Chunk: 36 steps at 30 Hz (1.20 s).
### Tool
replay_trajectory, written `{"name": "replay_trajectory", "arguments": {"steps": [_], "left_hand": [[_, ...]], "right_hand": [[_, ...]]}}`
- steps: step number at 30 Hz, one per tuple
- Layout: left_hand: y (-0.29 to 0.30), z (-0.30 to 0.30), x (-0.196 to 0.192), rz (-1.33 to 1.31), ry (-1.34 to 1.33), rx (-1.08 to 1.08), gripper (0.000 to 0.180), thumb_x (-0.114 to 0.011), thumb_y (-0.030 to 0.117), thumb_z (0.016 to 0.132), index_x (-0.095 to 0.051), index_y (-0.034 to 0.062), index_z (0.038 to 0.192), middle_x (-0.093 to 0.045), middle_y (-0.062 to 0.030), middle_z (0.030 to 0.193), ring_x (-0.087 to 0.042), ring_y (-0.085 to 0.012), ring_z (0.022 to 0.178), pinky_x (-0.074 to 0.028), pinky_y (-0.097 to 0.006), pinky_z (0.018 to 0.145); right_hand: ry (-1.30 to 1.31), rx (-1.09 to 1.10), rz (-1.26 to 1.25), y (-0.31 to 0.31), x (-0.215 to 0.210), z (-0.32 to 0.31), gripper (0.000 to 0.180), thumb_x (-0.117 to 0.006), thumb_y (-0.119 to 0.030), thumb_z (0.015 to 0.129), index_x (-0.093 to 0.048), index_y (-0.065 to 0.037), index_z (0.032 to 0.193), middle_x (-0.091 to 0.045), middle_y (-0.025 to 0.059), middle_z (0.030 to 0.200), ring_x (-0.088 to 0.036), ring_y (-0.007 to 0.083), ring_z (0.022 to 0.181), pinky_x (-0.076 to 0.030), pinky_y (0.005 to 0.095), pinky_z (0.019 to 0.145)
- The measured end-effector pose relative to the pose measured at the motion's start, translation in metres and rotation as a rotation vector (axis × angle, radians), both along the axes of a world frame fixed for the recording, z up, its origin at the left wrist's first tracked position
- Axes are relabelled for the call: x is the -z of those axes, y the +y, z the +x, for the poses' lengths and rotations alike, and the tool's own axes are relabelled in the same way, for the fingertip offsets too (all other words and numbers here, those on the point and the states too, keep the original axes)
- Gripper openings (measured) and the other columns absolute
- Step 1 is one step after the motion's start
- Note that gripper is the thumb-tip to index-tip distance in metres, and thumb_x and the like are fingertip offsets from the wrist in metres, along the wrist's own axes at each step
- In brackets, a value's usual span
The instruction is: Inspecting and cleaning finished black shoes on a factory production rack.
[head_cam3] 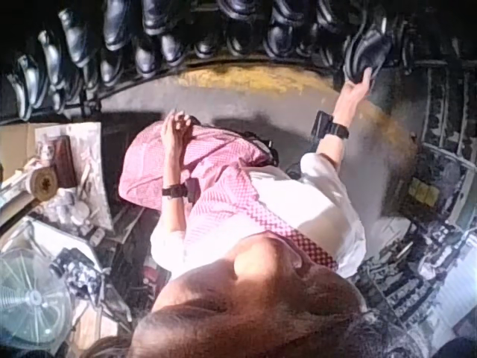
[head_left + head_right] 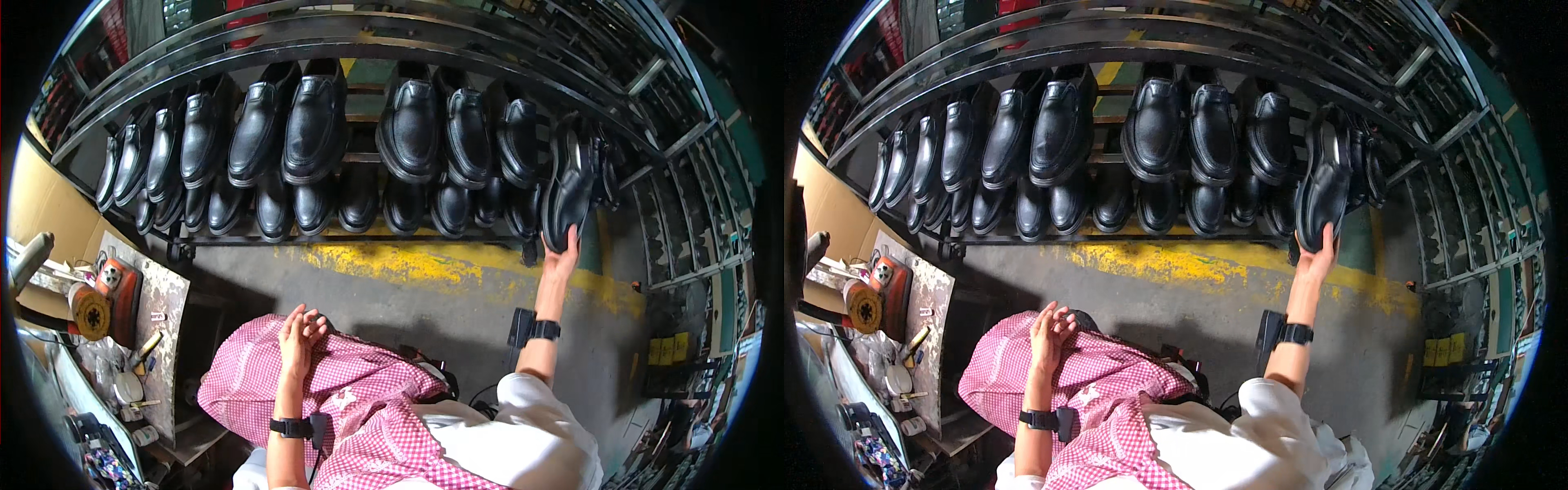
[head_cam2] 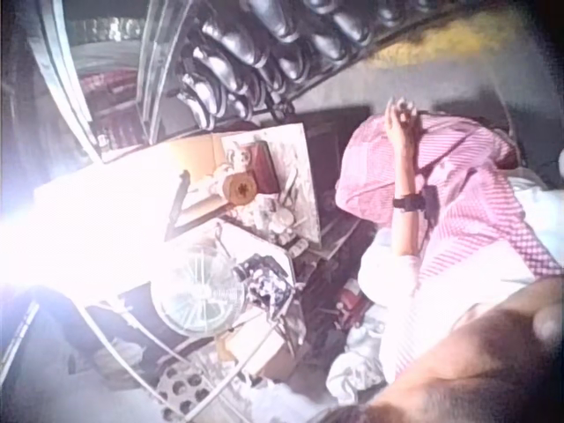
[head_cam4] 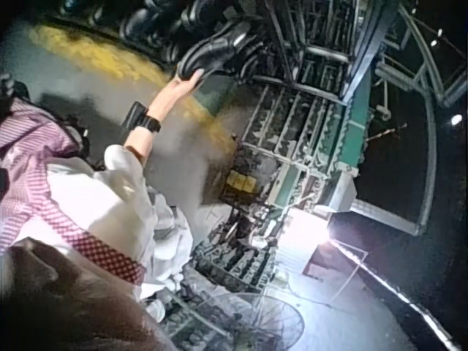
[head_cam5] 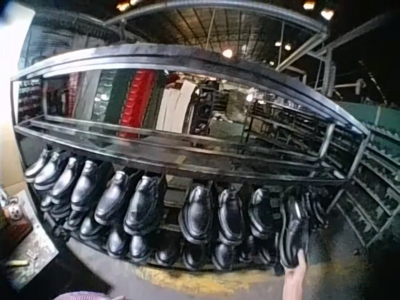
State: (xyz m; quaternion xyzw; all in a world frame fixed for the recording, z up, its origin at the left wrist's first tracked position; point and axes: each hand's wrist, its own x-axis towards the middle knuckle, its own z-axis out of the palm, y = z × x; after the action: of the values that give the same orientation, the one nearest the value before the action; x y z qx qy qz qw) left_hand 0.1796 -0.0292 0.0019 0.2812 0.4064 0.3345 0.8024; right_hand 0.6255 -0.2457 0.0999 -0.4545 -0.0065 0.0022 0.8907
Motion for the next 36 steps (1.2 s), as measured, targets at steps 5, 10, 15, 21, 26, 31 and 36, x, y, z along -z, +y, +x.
{"name": "replay_trajectory", "arguments": {"steps": [5, 10, 15, 21, 26, 31, 36], "left_hand": [[0.003, -0.002, 0.002, -0.038, -0.035, -0.011, 0.034, -0.042, 0.013, 0.092, -0.038, -0.0030, 0.122, -0.057, -0.0158, 0.102, -0.062, -0.0257, 0.084, -0.054, -0.036, 0.074], [0.001, -0.007, -0.001, -0.021, -0.042, -0.039, 0.035, -0.043, 0.013, 0.092, -0.038, -0.0021, 0.123, -0.056, -0.0159, 0.103, -0.061, -0.0257, 0.087, -0.053, -0.035, 0.076], [-0.001, -0.001, -0.003, -0.001, -0.013, -0.005, 0.035, -0.045, 0.010, 0.090, -0.039, -0.0036, 0.121, -0.057, -0.0153, 0.102, -0.062, -0.0244, 0.085, -0.054, -0.033, 0.075], [-0.005, -0.003, 0.004, 0.010, -0.053, -0.015, 0.034, -0.045, 0.011, 0.090, -0.039, -0.0027, 0.122, -0.058, -0.0144, 0.101, -0.062, -0.0242, 0.085, -0.053, -0.033, 0.075], [-0.009, -0.013, -0.001, 0.023, -0.052, -0.032, 0.036, -0.042, 0.011, 0.092, -0.037, -0.0035, 0.125, -0.055, -0.0155, 0.107, -0.061, -0.0249, 0.088, -0.052, -0.033, 0.078], [-0.006, -0.010, -0.002, -0.014, -0.092, -0.009, 0.034, -0.042, 0.011, 0.092, -0.038, -0.0014, 0.123, -0.055, -0.0137, 0.105, -0.061, -0.0228, 0.086, -0.052, -0.032, 0.078], [-0.003, -0.016, -0.011, -0.009, -0.158, -0.093, 0.030, -0.041, 0.011, 0.093, -0.042, 0.0000, 0.121, -0.057, -0.0128, 0.102, -0.062, -0.0214, 0.083, -0.053, -0.032, 0.074]], "right_hand": [[-0.060, 0.007, -0.397, 0.053, -0.049, 0.044, 0.057, -0.061, -0.035, 0.081, -0.039, -0.013, 0.129, -0.052, 0.0116, 0.115, -0.061, 0.0274, 0.080, -0.054, 0.0406, 0.059], [-0.318, 0.476, -1.396, 0.059, -0.068, 0.041, 0.061, -0.043, -0.058, 0.082, -0.056, -0.008, 0.114, -0.064, 0.0153, 0.097, -0.062, 0.0315, 0.082, -0.049, 0.0387, 0.072], [-0.167, 0.063, -0.968, 0.095, -0.037, 0.007, 0.053, -0.050, -0.057, 0.080, -0.057, -0.016, 0.114, -0.059, 0.0096, 0.064, -0.056, 0.0185, 0.048, -0.047, 0.0286, 0.047], [0.155, -0.215, -0.291, 0.127, -0.029, 0.029, 0.051, -0.068, -0.040, 0.072, -0.052, -0.013, 0.111, -0.059, 0.0140, 0.076, -0.056, 0.0237, 0.051, -0.049, 0.0345, 0.048], [0.192, -0.330, 0.263, 0.073, 0.011, -0.004, 0.025, -0.059, -0.034, 0.078, -0.060, -0.014, 0.092, -0.061, 0.0101, 0.084, -0.057, 0.0224, 0.069, -0.041, 0.0346, 0.057], [0.126, -1.075, 0.569, 0.026, 0.070, -0.045, 0.059, -0.048, -0.044, 0.081, -0.046, -0.004, 0.123, -0.051, 0.0242, 0.118, -0.058, 0.0386, 0.094, -0.052, 0.0475, 0.067], [0.202, -1.259, 0.325, 0.064, 0.080, -0.093, 0.055, -0.061, -0.023, 0.073, -0.045, -0.007, 0.124, -0.050, 0.0156, 0.122, -0.050, 0.0372, 0.108, -0.053, 0.0515, 0.062]]}}
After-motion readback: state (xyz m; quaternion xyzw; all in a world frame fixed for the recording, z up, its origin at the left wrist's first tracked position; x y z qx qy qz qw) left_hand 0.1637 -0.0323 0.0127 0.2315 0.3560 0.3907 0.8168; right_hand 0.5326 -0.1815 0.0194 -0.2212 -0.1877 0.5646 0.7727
